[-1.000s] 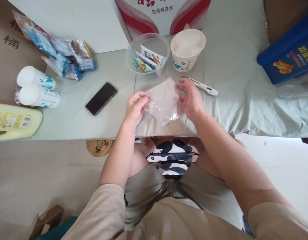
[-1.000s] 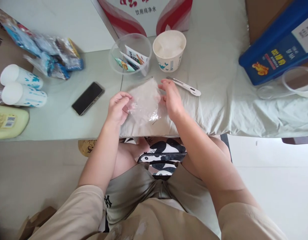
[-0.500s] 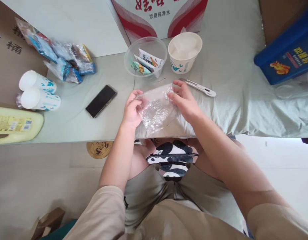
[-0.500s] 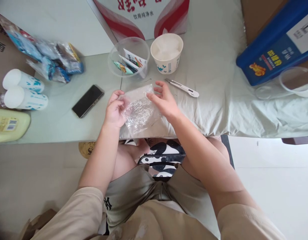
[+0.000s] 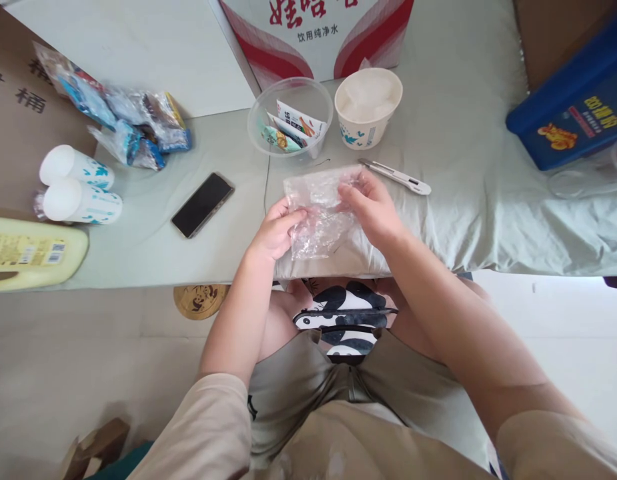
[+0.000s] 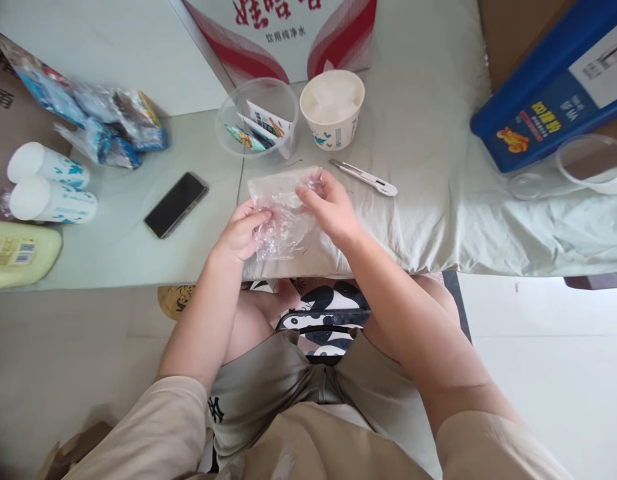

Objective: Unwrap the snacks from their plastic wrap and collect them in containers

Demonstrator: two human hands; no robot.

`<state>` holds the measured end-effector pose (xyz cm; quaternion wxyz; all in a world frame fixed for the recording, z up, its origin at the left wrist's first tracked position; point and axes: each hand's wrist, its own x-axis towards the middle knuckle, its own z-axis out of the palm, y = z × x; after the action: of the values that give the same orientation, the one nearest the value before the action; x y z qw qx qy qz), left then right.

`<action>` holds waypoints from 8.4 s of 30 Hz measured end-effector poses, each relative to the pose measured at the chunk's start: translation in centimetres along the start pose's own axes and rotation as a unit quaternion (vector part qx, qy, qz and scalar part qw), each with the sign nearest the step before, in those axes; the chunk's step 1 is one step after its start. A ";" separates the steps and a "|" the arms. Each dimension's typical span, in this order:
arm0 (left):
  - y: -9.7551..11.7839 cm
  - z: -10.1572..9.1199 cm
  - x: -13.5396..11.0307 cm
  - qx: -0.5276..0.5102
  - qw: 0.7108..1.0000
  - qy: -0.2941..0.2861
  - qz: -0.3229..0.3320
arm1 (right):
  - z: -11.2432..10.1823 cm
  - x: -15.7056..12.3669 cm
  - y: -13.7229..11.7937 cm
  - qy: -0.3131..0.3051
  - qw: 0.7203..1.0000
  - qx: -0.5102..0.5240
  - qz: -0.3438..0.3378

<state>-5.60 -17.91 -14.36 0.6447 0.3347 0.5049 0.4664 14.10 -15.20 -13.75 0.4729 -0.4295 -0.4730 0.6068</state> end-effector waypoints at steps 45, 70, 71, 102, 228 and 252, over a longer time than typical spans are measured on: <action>1.1 -0.4 0.3 -0.060 0.993 0.076 0.061 | 0.2 -0.5 -0.9 -0.061 0.997 0.046 0.020; 1.6 -0.2 -0.1 -0.069 0.995 0.056 0.036 | -0.1 -0.8 -1.3 -0.038 0.996 -0.083 0.000; 1.5 -0.1 0.0 -0.066 0.995 0.061 0.042 | -0.1 -0.7 -1.2 -0.035 0.996 -0.078 0.006; 1.2 -0.4 -0.1 -0.043 0.997 0.028 0.063 | 0.3 -0.4 -0.8 -0.015 0.992 0.069 0.101; 0.8 0.1 -0.1 0.043 0.997 0.046 0.050 | 0.3 -0.5 -1.2 0.009 0.994 0.018 0.110; 0.4 -0.7 0.6 0.030 0.989 0.101 0.099 | 0.0 -0.4 -0.7 0.009 0.996 0.001 0.092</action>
<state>-6.30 -17.22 -14.41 0.5303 0.3534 0.5461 0.5438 14.26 -15.55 -13.00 0.4195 -0.4762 -0.4262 0.6447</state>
